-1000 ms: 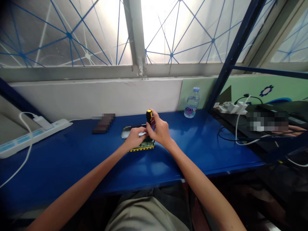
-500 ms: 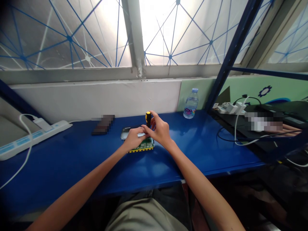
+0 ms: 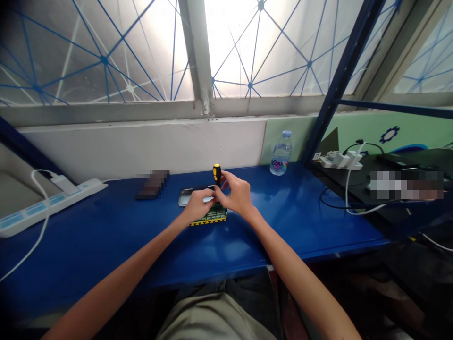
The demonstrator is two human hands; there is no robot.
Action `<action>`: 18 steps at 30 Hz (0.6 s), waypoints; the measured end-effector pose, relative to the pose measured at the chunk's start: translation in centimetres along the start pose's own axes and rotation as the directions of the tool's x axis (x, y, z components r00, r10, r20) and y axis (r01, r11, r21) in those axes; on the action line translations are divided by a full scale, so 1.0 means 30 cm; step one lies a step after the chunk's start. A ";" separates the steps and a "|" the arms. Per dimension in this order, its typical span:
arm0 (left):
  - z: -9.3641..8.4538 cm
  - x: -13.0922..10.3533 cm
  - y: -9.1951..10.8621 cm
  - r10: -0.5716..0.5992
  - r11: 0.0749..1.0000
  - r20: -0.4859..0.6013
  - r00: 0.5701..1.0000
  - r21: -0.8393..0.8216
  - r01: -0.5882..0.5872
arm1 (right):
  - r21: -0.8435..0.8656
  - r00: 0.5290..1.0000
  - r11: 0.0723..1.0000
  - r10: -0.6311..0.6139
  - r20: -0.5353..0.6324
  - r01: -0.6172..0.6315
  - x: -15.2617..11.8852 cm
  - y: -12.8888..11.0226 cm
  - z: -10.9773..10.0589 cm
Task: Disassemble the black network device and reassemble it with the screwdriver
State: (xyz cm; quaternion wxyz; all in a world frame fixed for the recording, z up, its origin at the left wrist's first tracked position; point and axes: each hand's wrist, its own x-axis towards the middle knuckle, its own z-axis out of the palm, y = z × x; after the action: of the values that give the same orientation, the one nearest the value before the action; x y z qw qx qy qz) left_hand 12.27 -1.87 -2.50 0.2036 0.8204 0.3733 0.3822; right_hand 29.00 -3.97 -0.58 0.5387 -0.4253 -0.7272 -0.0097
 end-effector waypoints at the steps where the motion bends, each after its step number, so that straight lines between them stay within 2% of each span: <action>1: 0.000 0.000 0.000 0.001 1.000 0.002 1.000 -0.004 0.000 | 0.005 1.000 1.000 0.001 -0.001 -0.001 0.001 0.001 0.000; 8: 0.000 -0.003 0.002 0.008 1.000 0.012 1.000 -0.029 -0.007 | 0.110 0.997 0.991 0.075 0.009 -0.075 0.001 0.008 0.005; 18: 0.005 -0.007 -0.020 0.007 1.000 0.018 1.000 -0.025 -0.006 | 0.117 0.996 0.989 0.091 -0.012 -0.089 0.003 0.022 0.016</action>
State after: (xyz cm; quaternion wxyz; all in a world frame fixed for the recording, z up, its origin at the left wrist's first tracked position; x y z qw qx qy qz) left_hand 12.03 -1.66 -3.06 0.2159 0.8224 0.3639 0.3802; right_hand 29.02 -3.27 -1.01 0.5687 -0.4255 -0.7019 0.0530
